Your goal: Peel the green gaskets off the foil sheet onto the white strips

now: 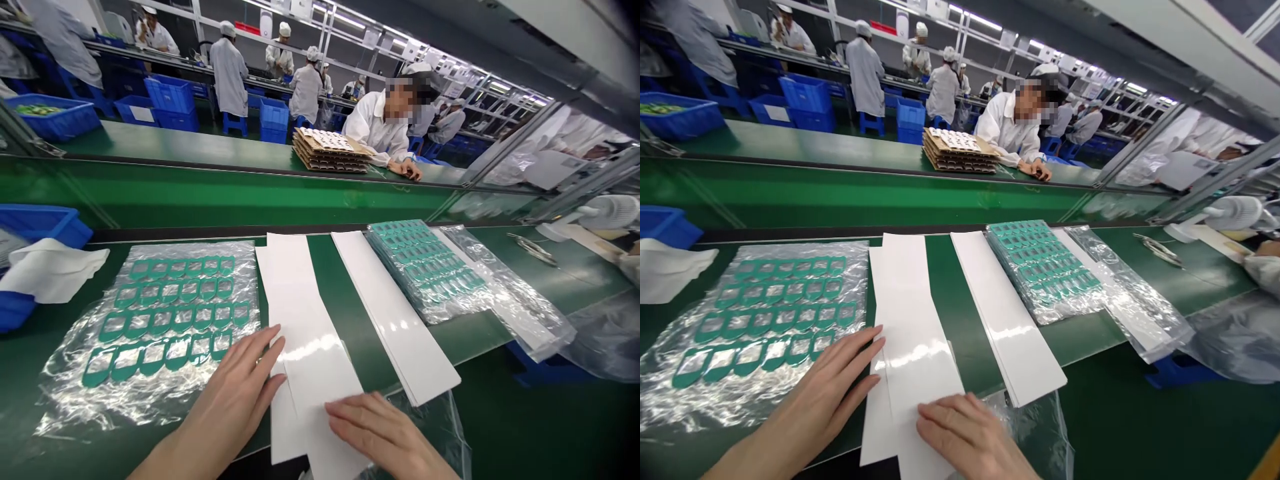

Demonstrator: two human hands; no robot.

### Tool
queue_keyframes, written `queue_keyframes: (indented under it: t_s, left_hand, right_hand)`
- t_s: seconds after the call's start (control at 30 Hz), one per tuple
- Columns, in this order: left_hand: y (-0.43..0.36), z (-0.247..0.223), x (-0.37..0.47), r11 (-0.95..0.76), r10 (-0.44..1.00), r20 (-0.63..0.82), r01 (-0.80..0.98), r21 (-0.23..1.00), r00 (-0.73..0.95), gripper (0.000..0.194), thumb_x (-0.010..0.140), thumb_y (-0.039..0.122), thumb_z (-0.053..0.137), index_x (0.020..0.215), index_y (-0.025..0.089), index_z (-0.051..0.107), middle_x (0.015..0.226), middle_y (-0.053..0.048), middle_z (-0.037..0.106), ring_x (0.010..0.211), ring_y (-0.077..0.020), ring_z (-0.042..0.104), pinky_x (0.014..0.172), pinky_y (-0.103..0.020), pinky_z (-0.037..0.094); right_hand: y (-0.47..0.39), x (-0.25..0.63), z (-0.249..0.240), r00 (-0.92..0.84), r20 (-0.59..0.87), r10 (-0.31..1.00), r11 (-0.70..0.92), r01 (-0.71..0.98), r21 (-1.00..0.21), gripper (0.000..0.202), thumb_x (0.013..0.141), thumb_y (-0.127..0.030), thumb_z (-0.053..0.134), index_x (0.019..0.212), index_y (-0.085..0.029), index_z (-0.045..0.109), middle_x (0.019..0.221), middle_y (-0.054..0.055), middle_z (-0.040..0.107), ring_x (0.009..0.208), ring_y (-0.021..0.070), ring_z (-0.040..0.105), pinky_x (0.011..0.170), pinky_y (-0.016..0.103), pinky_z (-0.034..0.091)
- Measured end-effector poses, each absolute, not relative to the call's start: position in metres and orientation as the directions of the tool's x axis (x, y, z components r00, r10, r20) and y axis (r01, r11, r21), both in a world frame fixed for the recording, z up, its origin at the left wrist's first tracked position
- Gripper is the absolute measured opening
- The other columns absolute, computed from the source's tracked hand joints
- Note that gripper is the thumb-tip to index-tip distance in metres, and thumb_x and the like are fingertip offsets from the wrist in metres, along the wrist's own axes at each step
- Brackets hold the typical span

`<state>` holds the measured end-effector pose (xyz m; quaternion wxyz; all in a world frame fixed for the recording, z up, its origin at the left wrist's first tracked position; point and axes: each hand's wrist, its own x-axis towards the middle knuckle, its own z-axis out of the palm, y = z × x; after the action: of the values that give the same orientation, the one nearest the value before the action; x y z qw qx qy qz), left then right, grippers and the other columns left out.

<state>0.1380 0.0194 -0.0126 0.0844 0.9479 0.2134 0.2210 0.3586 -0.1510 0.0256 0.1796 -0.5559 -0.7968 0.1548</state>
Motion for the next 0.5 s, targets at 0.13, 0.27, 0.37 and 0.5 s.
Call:
queue_keyframes:
  t_s: [0.13,0.27,0.37,0.5]
  left_hand:
    - [0.026,-0.018,0.152,-0.919,0.394,0.36,0.373,0.129,0.846,0.038,0.097,0.031,0.046,0.132,0.016,0.049,0.138,-0.014,0.049,0.126,-0.0292,0.048,0.104,-0.056,0.042]
    - [0.025,-0.026,0.156,-0.922,0.386,0.316,0.359,0.143,0.867,0.037,0.098,0.037,0.045,0.129,0.018,0.051,0.136,-0.013,0.052,0.126,-0.0265,0.048,0.106,-0.056,0.04]
    - [0.025,-0.029,0.156,-0.918,0.396,0.296,0.366,0.152,0.87,0.036,0.096,0.036,0.05,0.127,0.017,0.052,0.137,-0.014,0.051,0.128,-0.0266,0.047,0.107,-0.056,0.039]
    - [0.025,-0.031,0.157,-0.916,0.401,0.292,0.369,0.159,0.869,0.04,0.094,0.037,0.053,0.128,0.016,0.05,0.137,-0.015,0.05,0.128,-0.0272,0.047,0.108,-0.055,0.038]
  right_hand:
    - [-0.092,0.374,0.029,-0.121,0.131,0.984,0.174,0.812,-0.557,0.033,0.098,-0.028,0.05,0.129,-0.029,0.058,0.116,0.006,0.065,0.108,0.0239,0.061,0.099,0.041,0.049]
    - [0.008,0.387,0.009,-0.048,0.269,0.962,0.23,0.673,-0.703,0.02,0.093,-0.018,0.053,0.105,-0.02,0.068,0.097,0.007,0.061,0.092,0.0211,0.059,0.082,0.035,0.05]
    - [0.067,0.389,-0.016,-0.031,0.271,0.962,0.233,0.614,-0.754,0.02,0.087,-0.01,0.054,0.1,-0.017,0.068,0.093,0.006,0.057,0.082,0.0178,0.057,0.074,0.032,0.048]
    - [0.096,0.384,-0.036,-0.065,0.236,0.97,0.225,0.614,-0.756,0.024,0.083,-0.006,0.055,0.1,-0.018,0.068,0.095,0.005,0.055,0.091,0.0187,0.054,0.079,0.033,0.044]
